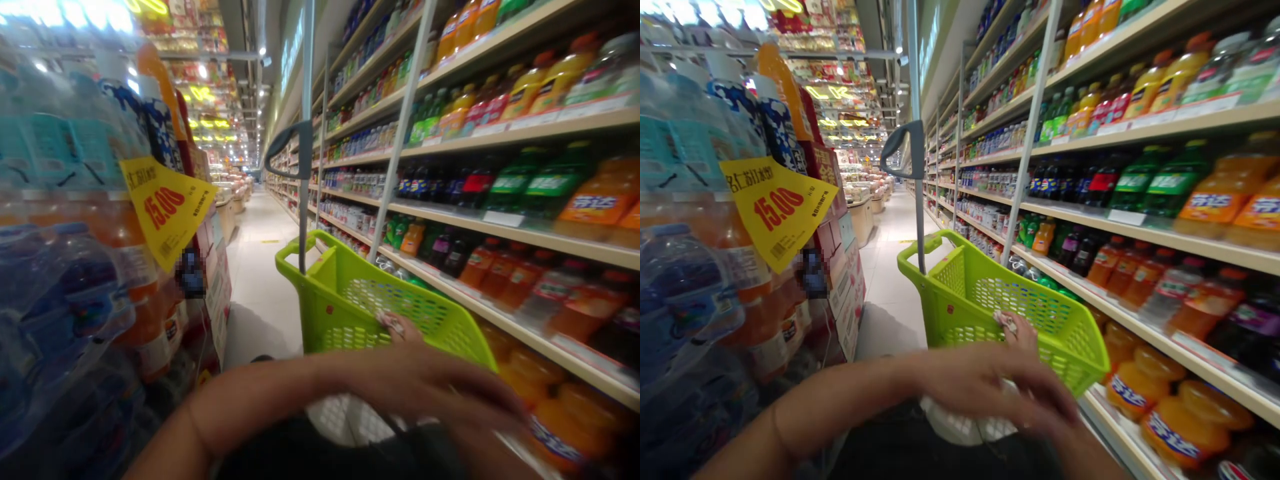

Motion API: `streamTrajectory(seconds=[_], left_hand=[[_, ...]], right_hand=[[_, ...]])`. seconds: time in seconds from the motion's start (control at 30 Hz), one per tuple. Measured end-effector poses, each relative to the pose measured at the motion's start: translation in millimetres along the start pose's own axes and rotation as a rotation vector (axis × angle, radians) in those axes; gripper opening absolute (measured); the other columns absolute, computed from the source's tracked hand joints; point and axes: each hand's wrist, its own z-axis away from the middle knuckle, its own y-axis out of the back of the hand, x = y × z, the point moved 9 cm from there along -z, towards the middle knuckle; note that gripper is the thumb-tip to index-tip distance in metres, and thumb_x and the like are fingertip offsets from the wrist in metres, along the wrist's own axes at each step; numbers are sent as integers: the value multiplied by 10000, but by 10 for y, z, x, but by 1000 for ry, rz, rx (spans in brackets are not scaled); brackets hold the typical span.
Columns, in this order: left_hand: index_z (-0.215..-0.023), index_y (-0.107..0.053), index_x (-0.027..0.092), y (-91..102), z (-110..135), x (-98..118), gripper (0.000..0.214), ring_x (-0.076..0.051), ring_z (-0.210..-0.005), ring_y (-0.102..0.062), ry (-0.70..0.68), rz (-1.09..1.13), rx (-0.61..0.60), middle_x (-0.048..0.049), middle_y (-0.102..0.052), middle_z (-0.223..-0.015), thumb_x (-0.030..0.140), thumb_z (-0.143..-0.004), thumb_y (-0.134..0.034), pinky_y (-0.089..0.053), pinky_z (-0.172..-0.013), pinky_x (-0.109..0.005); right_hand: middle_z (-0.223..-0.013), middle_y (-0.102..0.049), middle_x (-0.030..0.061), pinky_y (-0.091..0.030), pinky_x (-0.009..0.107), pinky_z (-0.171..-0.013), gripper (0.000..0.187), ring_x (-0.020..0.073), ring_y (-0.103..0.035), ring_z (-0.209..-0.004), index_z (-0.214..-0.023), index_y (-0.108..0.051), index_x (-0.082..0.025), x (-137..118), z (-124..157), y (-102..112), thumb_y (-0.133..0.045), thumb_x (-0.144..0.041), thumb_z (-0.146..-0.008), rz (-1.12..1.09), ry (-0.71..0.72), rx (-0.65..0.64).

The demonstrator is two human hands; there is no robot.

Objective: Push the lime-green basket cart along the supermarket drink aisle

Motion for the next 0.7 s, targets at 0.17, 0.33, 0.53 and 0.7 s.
streamTrajectory(seconds=[0.17, 0.33, 0.53, 0.7], left_hand=[[-1083, -537, 161, 1740, 536, -616, 322, -201, -1051, -527, 311, -531, 916, -87, -596, -1092, 130, -773, -454, -414, -927, -388], [-1186, -438, 166, 1956, 598, -1281, 491, -262, -1319, -231, 526, -998, 553, -111, -383, -1375, 164, -704, -531, -167, -1054, -549], [-1284, -343, 145, 1773, 601, -1351, 592, -259, -1341, -170, 537, -1142, 452, -112, -352, -1401, 240, -723, -505, -78, -1064, -576], [-1332, -276, 108, 1634, 681, -1339, 614, -261, -1357, -102, 502, -1235, 598, -135, -229, -1454, 208, -750, -444, -125, -1062, -560]], right_hand=[[-922, -662, 75, -458, 368, -774, 277, 220, -593, -842, -920, -614, -190, -14, -30, -19, -416, -312, -769, 42, -3, -17], [-976, -638, 99, -440, 410, -832, 289, 232, -565, -909, -991, -591, -165, -137, -45, -140, -412, -225, -773, 155, 6, 34], [-1248, -496, 132, -332, 466, -1002, 547, 248, -396, -1199, -1245, -437, -110, -1041, -231, -764, -409, -111, -699, 56, 152, 80], [-1339, -420, 143, -275, 447, -1047, 585, 241, -282, -1290, -1284, -411, -71, -1731, -517, -1124, -380, -48, -701, 51, 232, 0]])
